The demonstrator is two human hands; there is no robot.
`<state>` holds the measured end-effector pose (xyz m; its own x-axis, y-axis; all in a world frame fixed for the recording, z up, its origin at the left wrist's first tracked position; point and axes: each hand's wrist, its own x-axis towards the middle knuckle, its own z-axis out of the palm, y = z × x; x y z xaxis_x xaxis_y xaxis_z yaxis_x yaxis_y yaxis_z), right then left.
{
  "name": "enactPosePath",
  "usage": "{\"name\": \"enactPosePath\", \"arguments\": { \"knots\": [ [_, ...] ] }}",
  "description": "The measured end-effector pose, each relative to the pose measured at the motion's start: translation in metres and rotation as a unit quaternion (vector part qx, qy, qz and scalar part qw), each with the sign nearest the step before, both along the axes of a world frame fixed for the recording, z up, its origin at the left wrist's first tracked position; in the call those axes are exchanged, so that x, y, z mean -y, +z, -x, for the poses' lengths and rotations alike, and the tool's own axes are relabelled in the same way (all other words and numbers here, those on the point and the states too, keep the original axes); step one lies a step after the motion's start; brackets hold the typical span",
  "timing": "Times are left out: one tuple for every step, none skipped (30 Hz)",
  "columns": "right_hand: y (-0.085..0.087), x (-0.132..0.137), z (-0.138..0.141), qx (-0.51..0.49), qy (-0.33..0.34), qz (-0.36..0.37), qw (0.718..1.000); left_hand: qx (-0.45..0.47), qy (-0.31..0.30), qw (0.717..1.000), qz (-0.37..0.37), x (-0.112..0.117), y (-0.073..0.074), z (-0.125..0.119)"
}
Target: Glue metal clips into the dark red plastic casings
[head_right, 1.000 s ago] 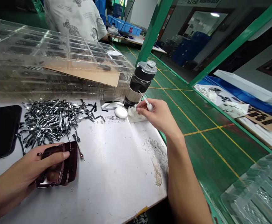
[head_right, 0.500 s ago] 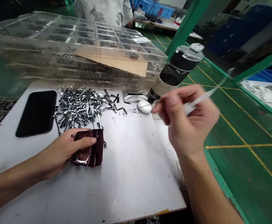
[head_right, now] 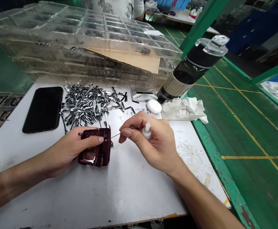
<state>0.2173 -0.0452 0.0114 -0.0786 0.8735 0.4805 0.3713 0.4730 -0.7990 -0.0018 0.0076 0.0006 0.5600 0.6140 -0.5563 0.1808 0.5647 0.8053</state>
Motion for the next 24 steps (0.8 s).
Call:
{"name": "enactPosePath", "arguments": {
  "knots": [
    [0.0003, 0.0, 0.0003, 0.01, -0.001, -0.001, 1.0, 0.002, 0.0, 1.0, -0.002, 0.0, -0.0003, 0.0],
    [0.0004, 0.0001, 0.0006, 0.013, -0.003, -0.003, 1.0, 0.004, -0.001, 1.0, -0.004, -0.0001, -0.0005, -0.0001],
    [0.0003, 0.0002, 0.0008, 0.011, -0.006, -0.007, 1.0, 0.003, -0.002, 1.0, -0.004, -0.0002, -0.0007, -0.0003],
    [0.0, 0.0004, 0.0007, 0.003, -0.01, -0.011, 1.0, 0.003, -0.004, 1.0, -0.004, -0.0005, -0.0008, -0.0005],
    [-0.0005, 0.0006, 0.0005, -0.007, -0.012, -0.013, 1.0, 0.002, -0.005, 1.0, -0.002, -0.0008, -0.0008, -0.0009],
    [-0.0011, 0.0008, 0.0001, -0.018, -0.013, -0.013, 1.0, 0.001, -0.007, 1.0, 0.0, -0.0011, -0.0006, -0.0012],
    [-0.0015, 0.001, -0.0003, -0.027, -0.013, -0.012, 0.999, 0.002, -0.008, 1.0, 0.002, -0.0013, -0.0004, -0.0015],
    [-0.0018, 0.0011, -0.0007, -0.031, -0.012, -0.01, 0.999, 0.003, -0.009, 1.0, 0.003, -0.0016, -0.0001, -0.0018],
    [-0.0018, 0.0012, -0.001, -0.032, -0.01, -0.01, 0.999, 0.004, -0.011, 1.0, 0.002, -0.0017, 0.0001, -0.0019],
    [-0.0015, 0.0012, -0.0011, -0.027, -0.009, -0.01, 1.0, 0.005, -0.011, 1.0, 0.0, -0.0018, 0.0002, -0.0019],
    [-0.0009, 0.0012, -0.001, -0.017, -0.007, -0.012, 1.0, 0.005, -0.011, 1.0, -0.001, -0.0017, 0.0003, -0.0019],
    [-0.0002, 0.0011, -0.0008, -0.005, -0.004, -0.013, 1.0, 0.005, -0.01, 1.0, -0.002, -0.0016, 0.0002, -0.0018],
    [0.0007, 0.0009, -0.0004, 0.008, 0.001, -0.015, 1.0, 0.005, -0.008, 1.0, -0.003, -0.0013, 0.0001, -0.0016],
    [0.0015, 0.0008, -0.0001, 0.019, 0.008, -0.017, 1.0, 0.005, -0.006, 1.0, -0.004, -0.0011, 0.0, -0.0015],
    [0.0022, 0.0007, 0.0002, 0.025, 0.016, -0.019, 0.999, 0.006, -0.005, 1.0, -0.004, -0.0008, -0.0001, -0.0013],
    [0.0028, 0.0007, 0.0003, 0.027, 0.021, -0.021, 0.999, 0.006, -0.004, 1.0, -0.004, -0.0006, 0.0, -0.0013],
    [0.0031, 0.0007, 0.0004, 0.026, 0.023, -0.023, 0.999, 0.007, -0.005, 1.0, -0.004, -0.0005, 0.0001, -0.0013],
    [0.0032, 0.0008, 0.0003, 0.026, 0.022, -0.025, 0.999, 0.007, -0.005, 1.0, -0.003, -0.0004, 0.0004, -0.0013],
    [0.0032, 0.0008, 0.0003, 0.028, 0.021, -0.024, 0.999, 0.008, -0.005, 1.0, -0.003, -0.0005, 0.0006, -0.0013],
    [0.0031, 0.0009, 0.0003, 0.03, 0.019, -0.024, 0.999, 0.008, -0.005, 1.0, -0.003, -0.0006, 0.0009, -0.0014],
    [0.0029, 0.0011, 0.0004, 0.033, 0.019, -0.024, 0.999, 0.01, -0.004, 1.0, -0.003, -0.0007, 0.001, -0.0014],
    [0.0027, 0.0012, 0.0006, 0.033, 0.019, -0.024, 0.999, 0.011, -0.004, 1.0, -0.004, -0.0009, 0.0011, -0.0014],
    [0.0024, 0.0014, 0.0009, 0.032, 0.019, -0.026, 0.999, 0.012, -0.003, 1.0, -0.004, -0.0011, 0.0011, -0.0013],
    [0.0021, 0.0015, 0.0012, 0.028, 0.018, -0.028, 0.999, 0.014, -0.002, 1.0, -0.003, -0.0012, 0.001, -0.0013]
  ]
}}
